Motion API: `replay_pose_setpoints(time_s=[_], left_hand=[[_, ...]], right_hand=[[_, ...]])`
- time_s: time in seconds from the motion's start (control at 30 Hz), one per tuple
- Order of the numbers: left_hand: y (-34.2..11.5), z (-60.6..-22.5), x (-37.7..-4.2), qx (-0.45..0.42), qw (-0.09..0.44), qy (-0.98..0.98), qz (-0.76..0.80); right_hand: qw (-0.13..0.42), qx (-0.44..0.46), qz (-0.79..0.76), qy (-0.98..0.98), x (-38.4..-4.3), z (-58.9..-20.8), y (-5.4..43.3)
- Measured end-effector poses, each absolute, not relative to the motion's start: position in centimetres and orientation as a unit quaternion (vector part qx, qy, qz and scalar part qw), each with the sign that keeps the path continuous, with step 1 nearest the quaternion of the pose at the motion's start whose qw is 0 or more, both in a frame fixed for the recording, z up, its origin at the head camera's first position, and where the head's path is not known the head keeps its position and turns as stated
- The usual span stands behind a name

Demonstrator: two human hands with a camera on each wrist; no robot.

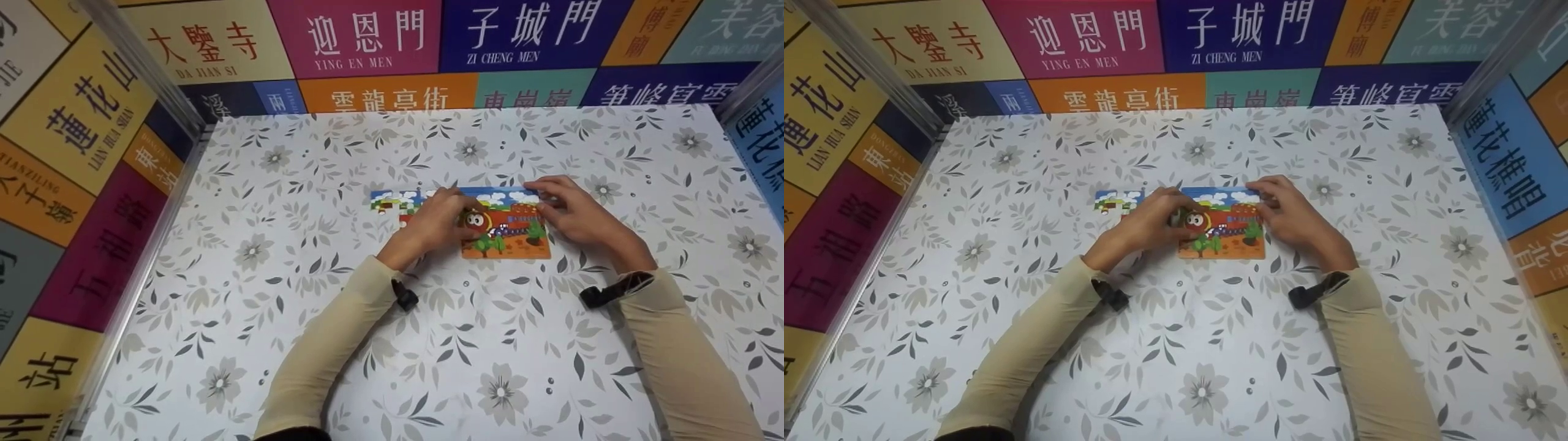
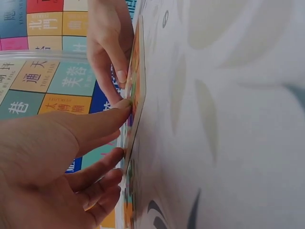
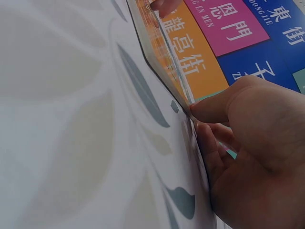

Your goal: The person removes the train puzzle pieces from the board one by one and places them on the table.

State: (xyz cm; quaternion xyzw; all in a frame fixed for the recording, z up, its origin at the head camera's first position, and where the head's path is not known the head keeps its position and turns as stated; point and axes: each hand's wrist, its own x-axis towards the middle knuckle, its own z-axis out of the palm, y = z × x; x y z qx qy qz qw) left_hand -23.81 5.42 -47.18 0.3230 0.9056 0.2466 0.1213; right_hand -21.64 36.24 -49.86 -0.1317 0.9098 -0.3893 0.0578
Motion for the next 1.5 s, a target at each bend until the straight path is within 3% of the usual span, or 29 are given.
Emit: replay_pose_setpoints(time_s=[0.23,0.53,1.23,1.5], left_hand=[[5.34,-47.77,-24.34,0.332,0.124,0.894,0.275],[5.21,-47.69,-24.19,0.355,0.076,0.894,0.261],[4.74,-47.57,-24.14,0.373,0.086,0.899,0.213],[4.41,-47.78,-24.37,0.409,0.038,0.89,0.2]], right_hand=[[0.057,-0.137,-0.384,0.911,-21.66,-49.87,36.14],[0.052,-0.143,-0.389,0.908,-21.44,-49.6,36.16],[0.062,-0.13,-0.386,0.911,-21.59,-49.59,36.18],[0.058,-0.145,-0.386,0.909,-21.54,-49.69,36.14]])
